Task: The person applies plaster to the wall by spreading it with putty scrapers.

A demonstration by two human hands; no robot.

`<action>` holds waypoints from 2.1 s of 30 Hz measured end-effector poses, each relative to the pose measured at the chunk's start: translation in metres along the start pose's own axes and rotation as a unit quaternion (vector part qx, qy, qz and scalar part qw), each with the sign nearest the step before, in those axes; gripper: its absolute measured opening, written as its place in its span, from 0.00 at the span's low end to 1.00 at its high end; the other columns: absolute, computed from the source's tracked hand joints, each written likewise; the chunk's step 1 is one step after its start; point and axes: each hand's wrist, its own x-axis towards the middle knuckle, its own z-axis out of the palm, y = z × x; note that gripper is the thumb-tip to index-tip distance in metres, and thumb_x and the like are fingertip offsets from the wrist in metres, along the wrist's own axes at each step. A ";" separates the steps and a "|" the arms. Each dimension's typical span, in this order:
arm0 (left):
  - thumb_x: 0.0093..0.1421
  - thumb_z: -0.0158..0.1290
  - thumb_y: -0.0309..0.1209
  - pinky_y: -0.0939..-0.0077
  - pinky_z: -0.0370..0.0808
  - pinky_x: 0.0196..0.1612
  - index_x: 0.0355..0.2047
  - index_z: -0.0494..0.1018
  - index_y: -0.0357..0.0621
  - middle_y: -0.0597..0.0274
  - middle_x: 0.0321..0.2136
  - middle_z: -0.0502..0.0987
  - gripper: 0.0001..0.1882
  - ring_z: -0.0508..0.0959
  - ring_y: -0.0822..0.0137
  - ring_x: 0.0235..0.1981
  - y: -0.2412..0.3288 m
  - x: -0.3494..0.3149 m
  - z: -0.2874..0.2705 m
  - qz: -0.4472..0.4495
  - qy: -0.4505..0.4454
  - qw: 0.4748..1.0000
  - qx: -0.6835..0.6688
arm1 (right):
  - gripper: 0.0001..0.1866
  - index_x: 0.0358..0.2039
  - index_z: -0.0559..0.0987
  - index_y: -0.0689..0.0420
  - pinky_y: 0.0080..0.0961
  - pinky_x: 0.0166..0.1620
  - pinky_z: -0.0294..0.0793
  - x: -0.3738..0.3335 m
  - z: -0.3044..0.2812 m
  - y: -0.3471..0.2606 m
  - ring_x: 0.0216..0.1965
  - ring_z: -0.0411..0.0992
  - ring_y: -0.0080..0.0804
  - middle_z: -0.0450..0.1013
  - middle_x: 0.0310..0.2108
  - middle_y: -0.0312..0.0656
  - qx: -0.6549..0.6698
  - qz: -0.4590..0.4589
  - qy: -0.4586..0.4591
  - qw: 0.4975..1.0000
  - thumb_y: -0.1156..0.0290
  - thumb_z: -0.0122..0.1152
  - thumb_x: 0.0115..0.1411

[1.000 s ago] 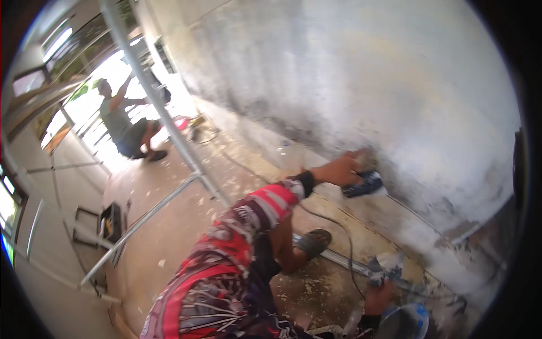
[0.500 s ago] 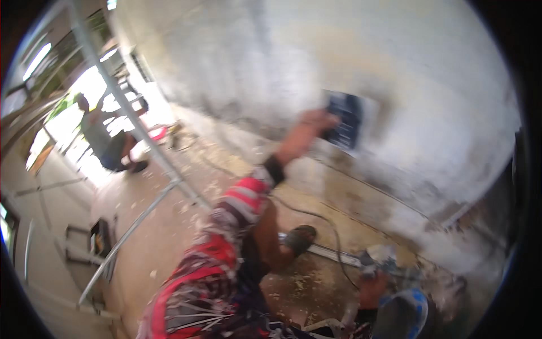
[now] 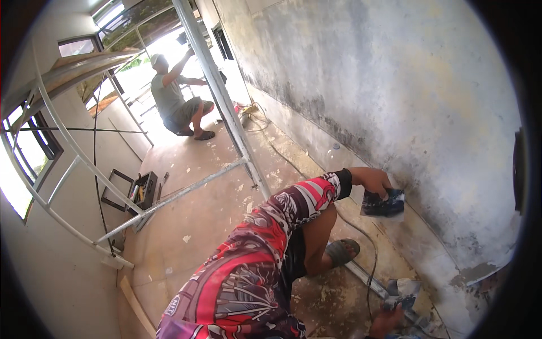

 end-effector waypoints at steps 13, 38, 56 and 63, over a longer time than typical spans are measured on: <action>0.55 0.61 0.40 0.67 0.76 0.35 0.41 0.82 0.39 0.56 0.28 0.83 0.19 0.81 0.65 0.30 -0.006 0.000 0.001 -0.031 -0.033 0.998 0.052 | 0.15 0.53 0.72 0.51 0.36 0.42 0.83 0.000 0.004 0.000 0.47 0.76 0.32 0.75 0.50 0.38 -0.019 -0.003 -0.004 1.000 0.66 0.57 0.67; 0.53 0.62 0.41 0.67 0.75 0.33 0.40 0.83 0.42 0.57 0.25 0.82 0.18 0.80 0.66 0.27 -0.006 0.002 0.003 -0.042 -0.049 0.996 0.066 | 0.15 0.54 0.72 0.51 0.39 0.43 0.81 -0.007 0.005 -0.004 0.48 0.76 0.35 0.75 0.50 0.39 -0.008 -0.008 -0.015 1.000 0.66 0.55 0.69; 0.54 0.61 0.41 0.68 0.78 0.29 0.44 0.83 0.43 0.58 0.26 0.81 0.20 0.79 0.65 0.27 -0.023 0.013 0.006 -0.065 -0.097 0.989 0.093 | 0.15 0.54 0.73 0.53 0.38 0.47 0.80 0.003 -0.006 -0.007 0.49 0.75 0.35 0.75 0.52 0.40 0.010 0.012 -0.015 1.000 0.65 0.54 0.69; 0.53 0.62 0.42 0.68 0.79 0.31 0.45 0.83 0.45 0.59 0.27 0.81 0.21 0.80 0.65 0.28 -0.018 0.012 0.005 -0.077 -0.107 0.986 0.099 | 0.16 0.55 0.72 0.53 0.38 0.47 0.81 -0.006 0.011 -0.009 0.50 0.76 0.35 0.75 0.53 0.41 0.010 0.013 -0.040 0.999 0.65 0.54 0.69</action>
